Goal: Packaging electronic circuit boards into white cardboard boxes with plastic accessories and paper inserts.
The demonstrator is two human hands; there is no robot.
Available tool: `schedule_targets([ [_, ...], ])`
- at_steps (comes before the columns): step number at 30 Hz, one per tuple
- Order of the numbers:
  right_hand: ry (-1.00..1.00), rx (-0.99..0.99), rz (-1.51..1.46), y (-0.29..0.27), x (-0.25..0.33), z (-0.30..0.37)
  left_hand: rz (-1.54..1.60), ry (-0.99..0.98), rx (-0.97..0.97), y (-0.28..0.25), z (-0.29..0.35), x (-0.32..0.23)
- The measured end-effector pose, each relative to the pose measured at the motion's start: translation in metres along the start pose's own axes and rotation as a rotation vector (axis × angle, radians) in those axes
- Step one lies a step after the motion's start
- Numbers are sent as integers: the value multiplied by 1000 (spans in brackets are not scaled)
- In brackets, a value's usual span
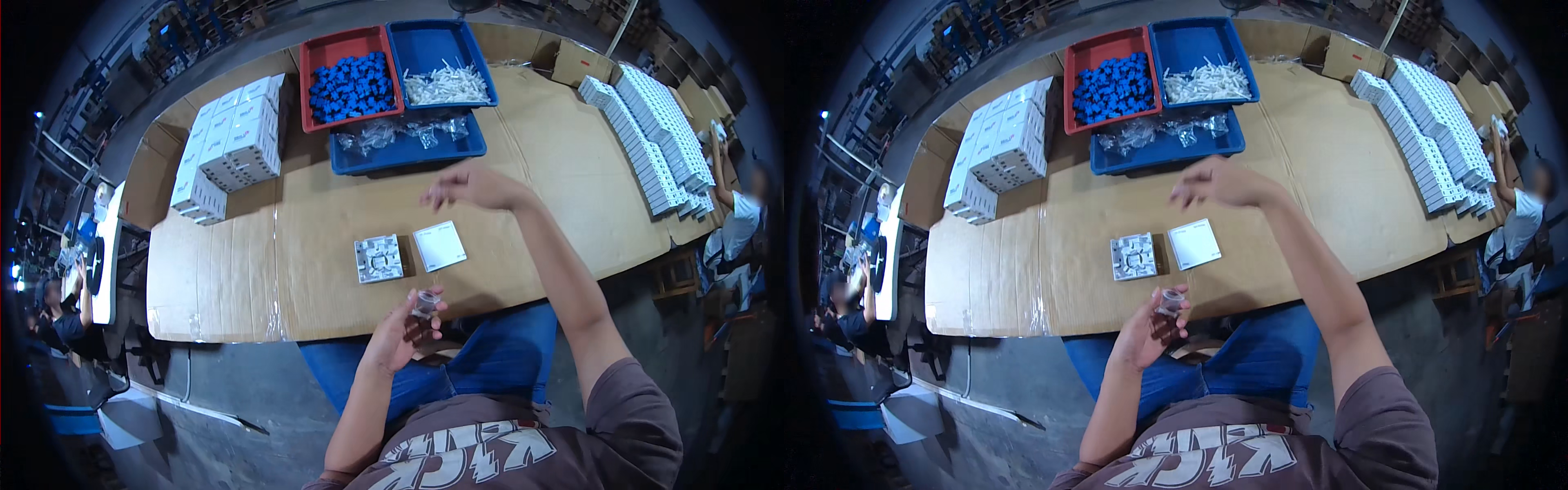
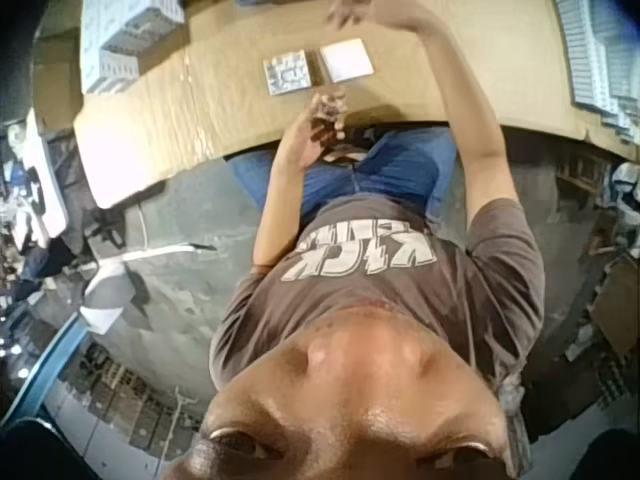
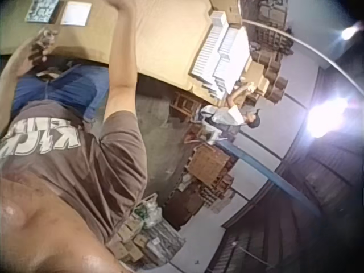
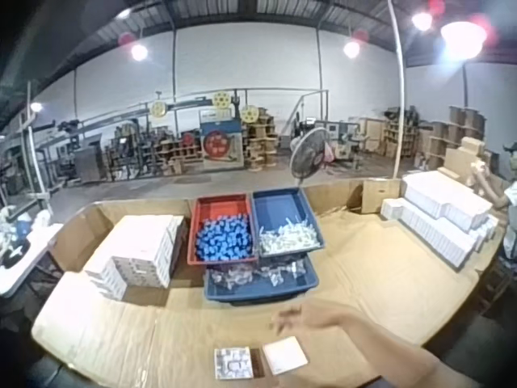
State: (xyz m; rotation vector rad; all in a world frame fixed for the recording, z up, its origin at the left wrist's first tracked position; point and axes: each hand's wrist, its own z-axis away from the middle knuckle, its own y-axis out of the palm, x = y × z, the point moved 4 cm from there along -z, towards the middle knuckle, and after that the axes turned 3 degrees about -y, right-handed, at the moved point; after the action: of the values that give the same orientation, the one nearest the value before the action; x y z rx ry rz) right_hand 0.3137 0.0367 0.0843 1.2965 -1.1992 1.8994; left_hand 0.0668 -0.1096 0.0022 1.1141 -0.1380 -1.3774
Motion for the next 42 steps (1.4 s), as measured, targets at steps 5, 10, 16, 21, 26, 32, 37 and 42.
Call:
schedule_targets([
  [5, -74, -576, 121, -131, -87, -57, 64, -5, 80, -5, 0, 8],
  [10, -73, -942, 666, -183, -89, -81, 79, -34, 96, -16, 1, 17],
  [16, -86, -935, 988, -187, -77, -115, 68, -54, 122, -21, -7, 23],
  [21, -81, -872, 1150, -202, -94, -134, 48, -97, 111, -16, -16, 25],
  [26, -136, -895, 1092, -209, -92, -135, 52, -92, 139, -15, -21, 26],
  [32, -313, -1005, 280, -184, -21, -87, 93, -79, 156, -16, -12, 19],
  [37, -568, -730, -655, -135, 66, -11, 112, -64, 114, -19, -12, 24],
  [42, -795, -598, -791, -104, 103, 38, 147, -72, 95, -15, -16, 34],
])
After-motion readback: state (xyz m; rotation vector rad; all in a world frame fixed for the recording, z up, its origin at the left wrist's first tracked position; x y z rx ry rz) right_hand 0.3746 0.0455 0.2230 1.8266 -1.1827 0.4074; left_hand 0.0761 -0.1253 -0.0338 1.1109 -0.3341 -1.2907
